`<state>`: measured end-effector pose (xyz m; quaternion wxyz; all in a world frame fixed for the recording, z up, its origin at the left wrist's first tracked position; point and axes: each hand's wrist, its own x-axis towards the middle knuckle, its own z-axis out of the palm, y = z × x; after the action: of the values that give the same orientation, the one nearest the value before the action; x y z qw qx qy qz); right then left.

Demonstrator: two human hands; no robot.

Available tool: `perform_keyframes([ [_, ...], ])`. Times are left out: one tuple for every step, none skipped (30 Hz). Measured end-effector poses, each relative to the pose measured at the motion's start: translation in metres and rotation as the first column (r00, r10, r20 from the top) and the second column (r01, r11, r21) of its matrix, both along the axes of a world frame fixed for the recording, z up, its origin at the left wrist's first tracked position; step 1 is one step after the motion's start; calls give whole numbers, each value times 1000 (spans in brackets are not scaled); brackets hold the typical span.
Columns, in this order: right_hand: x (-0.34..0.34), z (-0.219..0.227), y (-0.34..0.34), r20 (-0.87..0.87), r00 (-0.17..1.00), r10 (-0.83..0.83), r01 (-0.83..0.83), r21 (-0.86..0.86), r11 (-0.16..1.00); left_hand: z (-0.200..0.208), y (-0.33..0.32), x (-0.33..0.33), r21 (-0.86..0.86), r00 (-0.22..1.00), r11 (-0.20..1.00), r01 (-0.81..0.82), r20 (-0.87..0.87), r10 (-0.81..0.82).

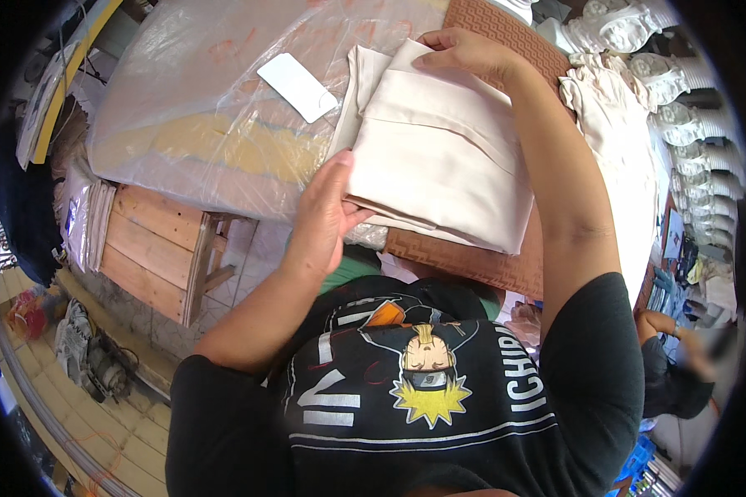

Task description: The person prepares a garment for packaging by smoothing the fabric, inserting a cardboard stiffener, folding the shirt, and placing it into a plastic bag.

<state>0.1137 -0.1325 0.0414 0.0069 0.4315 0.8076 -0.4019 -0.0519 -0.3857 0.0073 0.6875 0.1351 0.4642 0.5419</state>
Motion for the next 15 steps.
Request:
perform_keyframes([
  [0,4,1,9,1000,-14,14,-41,999,4,5,-5,-3,990,997,83,-114,-83],
  [2,5,3,-49,999,-20,15,-94,995,3,5,-9,12,979,991,130,-158,-126],
  [4,4,6,-106,994,-30,14,-146,989,0,6,-12,26,965,984,177,-202,-168],
  [3,3,8,-165,985,-41,8,-199,980,-3,6,-15,37,946,974,223,-249,-207],
  [1,1,9,-198,980,-26,-14,-196,980,-7,6,-16,28,932,970,241,-285,-223],
  [-3,-3,10,-231,973,-10,-36,-193,980,-10,4,-18,19,917,966,258,-320,-239],
  [-9,-3,8,-264,964,7,-59,-191,980,-11,2,-19,8,900,962,274,-354,-253],
  [-16,-7,3,-187,982,-5,-17,-114,993,-10,1,-20,16,861,953,302,-435,-266],
  [-21,-12,-5,-110,994,-22,18,-34,999,-7,-1,-21,21,814,944,330,-512,-274],
  [-25,-15,-11,-36,998,-46,48,52,997,-4,-2,-23,25,760,933,360,-588,-277],
  [-24,-18,-3,-88,996,8,-6,26,1000,-1,-3,-24,29,706,932,362,-661,-254],
  [-22,-18,-1,-116,993,-9,8,-8,1000,2,-3,-26,32,647,931,363,-728,-227],
  [-24,-13,-4,-144,989,-27,21,-46,999,5,-4,-27,31,582,930,366,-788,-202],
  [-25,-11,-6,-170,984,-48,34,-85,996,8,-5,-28,-15,484,925,381,-849,-213],
  [-26,-18,-6,-147,989,-30,23,-46,999,10,-7,-30,-63,379,918,392,-898,-223],
])
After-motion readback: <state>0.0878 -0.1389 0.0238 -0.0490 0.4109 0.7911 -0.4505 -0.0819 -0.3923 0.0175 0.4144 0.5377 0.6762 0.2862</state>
